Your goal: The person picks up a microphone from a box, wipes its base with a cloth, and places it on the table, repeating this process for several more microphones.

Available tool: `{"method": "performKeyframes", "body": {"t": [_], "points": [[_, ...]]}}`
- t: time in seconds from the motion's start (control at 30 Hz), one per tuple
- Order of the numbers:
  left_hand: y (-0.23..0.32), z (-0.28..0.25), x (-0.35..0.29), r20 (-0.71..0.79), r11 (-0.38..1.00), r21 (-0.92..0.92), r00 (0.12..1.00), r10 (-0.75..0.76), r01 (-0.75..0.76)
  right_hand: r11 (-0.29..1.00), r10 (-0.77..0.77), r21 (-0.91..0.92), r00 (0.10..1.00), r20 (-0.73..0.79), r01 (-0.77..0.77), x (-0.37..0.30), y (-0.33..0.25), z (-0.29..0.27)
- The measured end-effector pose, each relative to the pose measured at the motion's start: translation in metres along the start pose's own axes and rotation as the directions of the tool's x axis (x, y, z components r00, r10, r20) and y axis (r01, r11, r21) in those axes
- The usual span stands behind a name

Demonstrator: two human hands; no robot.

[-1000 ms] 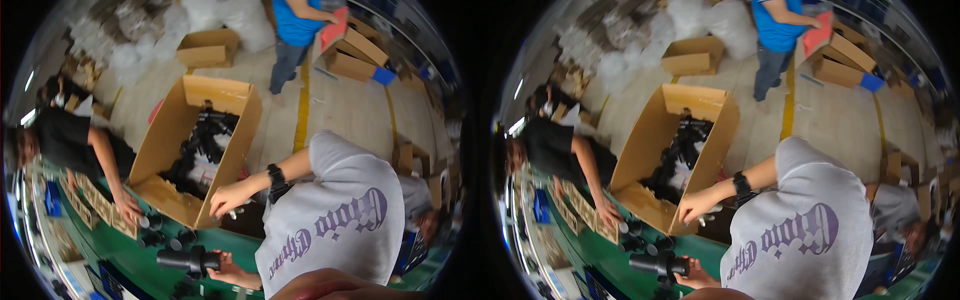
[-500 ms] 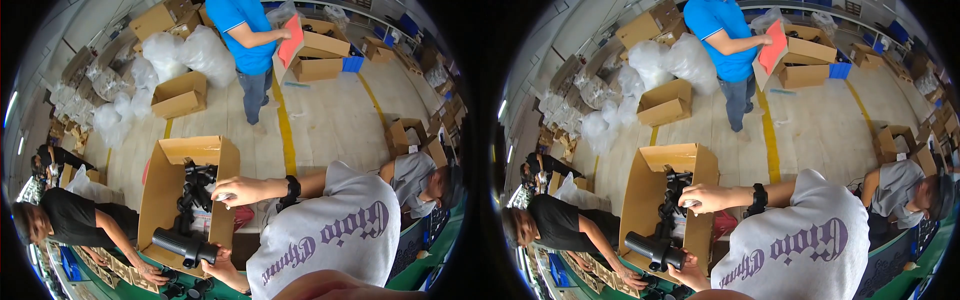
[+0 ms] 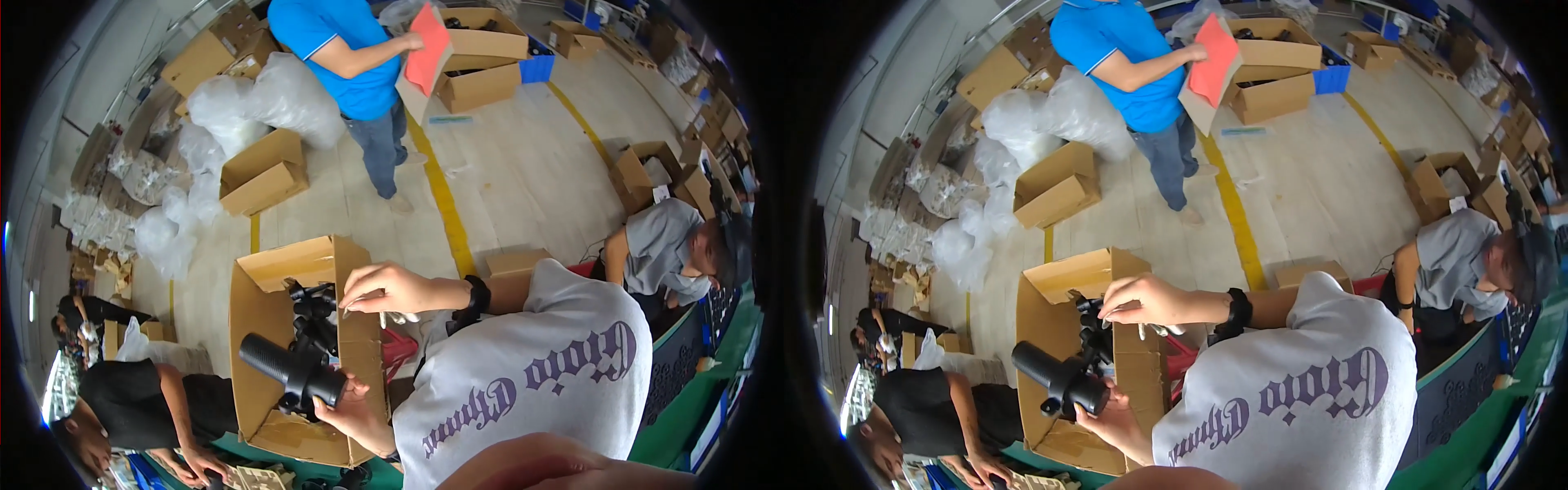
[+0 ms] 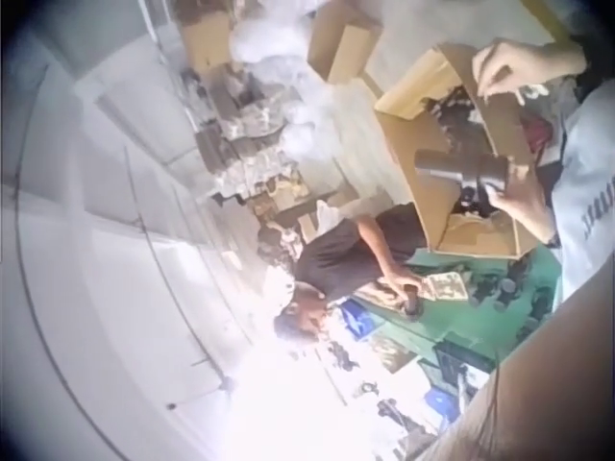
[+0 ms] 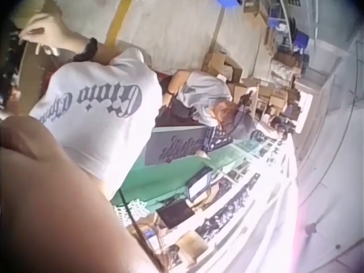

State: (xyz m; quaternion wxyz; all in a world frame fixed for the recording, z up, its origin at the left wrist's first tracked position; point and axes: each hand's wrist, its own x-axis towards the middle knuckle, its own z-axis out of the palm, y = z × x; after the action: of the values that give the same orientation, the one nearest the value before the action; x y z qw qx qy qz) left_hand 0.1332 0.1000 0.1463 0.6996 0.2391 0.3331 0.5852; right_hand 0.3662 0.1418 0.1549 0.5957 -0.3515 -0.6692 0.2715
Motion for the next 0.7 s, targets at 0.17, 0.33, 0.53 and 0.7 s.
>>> {"method": "performKeyframes", "body": {"t": [0.17, 0.33, 0.53, 0.7], "points": [[-0.014, 0.004, 0.021, 0.291, 0.976, 0.051, 0.931, -0.219, 0.213, 0.992, 0.128, 0.029, 0.989, -0.070, -0.126, -0.016, -0.016, 0.000], [-0.013, -0.018, 0.007, 0.107, 0.986, 0.091, 0.983, -0.149, 0.140, 0.981, 0.187, 0.045, 0.980, 0.070, -0.191, 0.000, -0.008, 0.023], [-0.010, -0.024, 0.001, 0.128, 0.994, 0.055, 0.987, -0.100, 0.093, 0.997, 0.073, 0.016, 0.996, 0.059, -0.074, -0.005, -0.008, 0.037], [-0.011, -0.015, -0.005, 0.045, 0.998, 0.043, 0.998, -0.054, 0.052, 0.979, 0.129, 0.142, 0.981, 0.144, -0.150, 0.009, -0.014, 0.042]]}}
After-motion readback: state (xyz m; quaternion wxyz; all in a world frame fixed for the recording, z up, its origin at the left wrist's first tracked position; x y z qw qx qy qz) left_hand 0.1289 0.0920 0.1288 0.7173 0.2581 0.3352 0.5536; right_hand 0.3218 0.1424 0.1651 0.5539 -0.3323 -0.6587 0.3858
